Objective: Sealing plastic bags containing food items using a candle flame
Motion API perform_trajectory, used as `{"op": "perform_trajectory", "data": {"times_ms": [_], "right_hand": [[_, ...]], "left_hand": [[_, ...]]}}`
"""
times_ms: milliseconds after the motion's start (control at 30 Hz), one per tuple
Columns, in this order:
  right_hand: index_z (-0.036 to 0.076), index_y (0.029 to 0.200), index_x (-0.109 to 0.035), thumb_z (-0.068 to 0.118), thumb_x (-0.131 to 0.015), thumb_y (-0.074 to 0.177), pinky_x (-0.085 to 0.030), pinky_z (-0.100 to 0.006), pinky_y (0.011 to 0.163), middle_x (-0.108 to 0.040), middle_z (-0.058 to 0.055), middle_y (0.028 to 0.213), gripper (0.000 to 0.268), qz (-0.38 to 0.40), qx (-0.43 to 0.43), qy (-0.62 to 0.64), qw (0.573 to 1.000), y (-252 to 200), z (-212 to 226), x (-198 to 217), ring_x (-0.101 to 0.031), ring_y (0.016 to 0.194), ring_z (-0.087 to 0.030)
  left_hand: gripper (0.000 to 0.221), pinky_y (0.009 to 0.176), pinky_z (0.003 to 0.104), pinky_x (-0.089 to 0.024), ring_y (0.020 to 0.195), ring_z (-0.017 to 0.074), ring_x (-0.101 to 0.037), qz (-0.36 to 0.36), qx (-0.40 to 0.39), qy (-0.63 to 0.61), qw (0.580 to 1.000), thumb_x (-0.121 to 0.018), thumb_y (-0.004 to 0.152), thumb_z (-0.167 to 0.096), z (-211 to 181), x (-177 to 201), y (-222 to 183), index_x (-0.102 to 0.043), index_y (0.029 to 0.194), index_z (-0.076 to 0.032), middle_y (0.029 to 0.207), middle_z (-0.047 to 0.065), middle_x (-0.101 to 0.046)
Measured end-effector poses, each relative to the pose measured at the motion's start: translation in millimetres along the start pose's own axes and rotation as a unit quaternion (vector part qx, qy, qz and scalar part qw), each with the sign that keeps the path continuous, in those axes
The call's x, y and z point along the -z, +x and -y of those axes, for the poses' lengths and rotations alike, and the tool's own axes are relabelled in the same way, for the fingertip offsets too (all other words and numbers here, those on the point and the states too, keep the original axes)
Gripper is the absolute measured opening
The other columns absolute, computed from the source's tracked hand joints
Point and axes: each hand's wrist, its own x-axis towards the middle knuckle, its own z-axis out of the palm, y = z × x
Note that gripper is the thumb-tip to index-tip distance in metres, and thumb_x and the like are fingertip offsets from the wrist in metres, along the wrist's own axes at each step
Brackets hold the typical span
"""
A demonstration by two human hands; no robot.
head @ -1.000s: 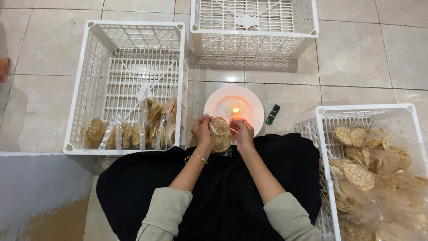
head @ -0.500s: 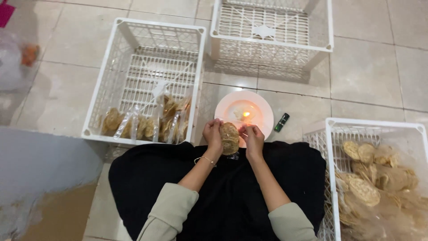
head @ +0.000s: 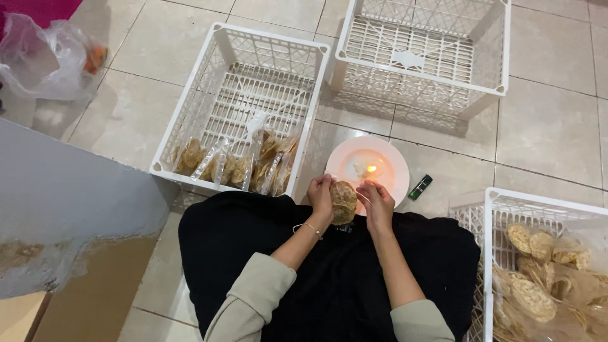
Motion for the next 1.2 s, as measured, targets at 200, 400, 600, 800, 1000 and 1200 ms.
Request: {"op": "perform_trajectory", "data": {"times_ms": [200,400,600,800,1000,1200], "right_hand": [[0.0,0.109,-0.069,0.014,-0.079,0.088,-0.064,-0.037,0.074,-0.072,-0.012,0.086,0.027,0.004,0.002,-0.017,1.0,1.4,0.0,-0.7,-0.073,0.079,-0.023],[-0.001,0.102,-0.071,0.012,-0.079,0.088,-0.064,-0.038,0.07,-0.07,-0.012,0.081,0.022,-0.008,0.01,-0.024,1.0,4.6,-5.4,2.0,-0.074,0.075,-0.023],[-0.004,0.116,-0.068,0.014,-0.08,0.089,-0.063,-0.037,0.069,-0.065,-0.011,0.09,0.035,-0.011,0.029,-0.004,0.999,-5.5,5.7,-0.9,-0.072,0.079,-0.024],[-0.004,0.105,-0.072,0.012,-0.08,0.088,-0.064,-0.038,0.069,-0.064,-0.01,0.085,0.025,-0.013,0.032,-0.006,0.999,7.9,-9.2,7.3,-0.073,0.078,-0.024],[-0.003,0.126,-0.066,0.021,-0.076,0.093,-0.062,-0.034,0.072,-0.066,-0.009,0.097,0.042,-0.009,0.038,-0.03,0.999,2.5,2.2,12.9,-0.069,0.086,-0.019],[-0.001,0.125,-0.068,0.013,-0.078,0.089,-0.062,-0.03,0.073,-0.066,-0.006,0.095,0.04,0.008,0.047,-0.044,0.998,3.2,1.0,10.2,-0.068,0.086,-0.015]], "left_hand": [[0.014,0.077,0.024,-0.052,0.076,0.0097,-0.068,0.007,0.005,-0.001,1.0,-0.071,0.094,-0.014,-2.6,4.0,-2.7,-0.065,0.102,-0.003,0.082,0.004,-0.072],[0.017,0.082,0.029,-0.052,0.081,0.0111,-0.067,0.01,0.016,0.041,0.999,-0.071,0.094,-0.015,-8.2,1.3,-5.4,-0.065,0.104,-0.003,0.083,0.007,-0.071],[0.017,0.087,0.036,-0.053,0.087,0.0188,-0.071,0.024,0.022,0.04,0.999,-0.067,0.1,-0.014,-4.9,2.2,-3.6,-0.064,0.109,0.0,0.089,0.014,-0.073],[0.019,0.087,0.033,-0.052,0.086,0.0128,-0.068,0.033,0.0,0.053,0.998,-0.07,0.097,-0.016,-8.2,1.4,-8.2,-0.065,0.108,-0.001,0.086,0.008,-0.072],[0.016,0.086,0.032,-0.05,0.083,0.012,-0.066,0.031,-0.019,0.05,0.998,-0.07,0.095,-0.015,-11.2,-2.6,-14.1,-0.064,0.104,-0.003,0.083,0.007,-0.071],[0.013,0.087,0.034,-0.05,0.086,0.0145,-0.067,0.058,-0.021,0.066,0.996,-0.069,0.098,-0.014,-8.7,-3.0,-12.8,-0.065,0.103,-0.003,0.086,0.009,-0.073]]}}
